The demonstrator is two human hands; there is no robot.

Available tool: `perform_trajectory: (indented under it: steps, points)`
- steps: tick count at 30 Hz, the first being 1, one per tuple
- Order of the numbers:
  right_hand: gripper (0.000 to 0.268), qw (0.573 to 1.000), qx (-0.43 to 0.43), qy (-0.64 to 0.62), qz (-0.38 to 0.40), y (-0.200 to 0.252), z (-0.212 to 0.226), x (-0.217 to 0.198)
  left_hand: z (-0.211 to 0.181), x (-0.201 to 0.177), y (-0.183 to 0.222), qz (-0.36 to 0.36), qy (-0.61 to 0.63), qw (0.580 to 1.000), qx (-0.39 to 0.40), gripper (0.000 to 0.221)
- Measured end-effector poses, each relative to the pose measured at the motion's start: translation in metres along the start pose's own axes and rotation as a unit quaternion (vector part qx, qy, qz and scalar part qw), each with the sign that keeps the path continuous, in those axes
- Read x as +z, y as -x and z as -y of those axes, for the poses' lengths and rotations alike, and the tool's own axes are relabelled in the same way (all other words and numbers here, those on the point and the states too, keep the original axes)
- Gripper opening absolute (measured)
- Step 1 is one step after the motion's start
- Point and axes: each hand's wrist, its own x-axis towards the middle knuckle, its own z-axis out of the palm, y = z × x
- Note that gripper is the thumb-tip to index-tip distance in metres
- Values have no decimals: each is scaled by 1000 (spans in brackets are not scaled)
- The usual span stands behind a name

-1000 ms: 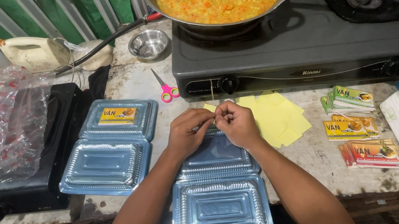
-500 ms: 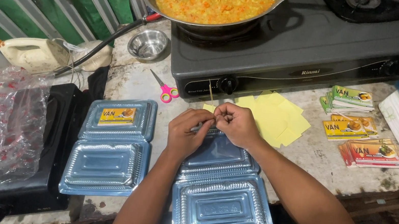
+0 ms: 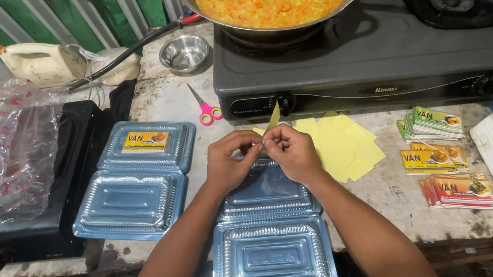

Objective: Peeling yellow labels from a sheet and applying them to the lids of blue plastic food containers.

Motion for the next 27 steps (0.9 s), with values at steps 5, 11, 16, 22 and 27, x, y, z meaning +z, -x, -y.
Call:
perform_trajectory:
  steps: [5,11,16,22,27]
  points:
    - [5,1000,-6,19,5,2,-3,0,10,0,5,0,27,998,-54,13]
    - [4,999,-21,40,5,2,-4,0,15,1,8,-4,46,992,-119,13]
    - [4,998,-27,48,3,1,-3,1,15,0,7,-3,53,990,-133,12]
    - [5,998,-29,51,8,2,2,0,11,-2,5,8,39,990,-135,9]
    - [3,997,-36,62,16,2,6,1,10,-2,7,21,41,989,-137,9]
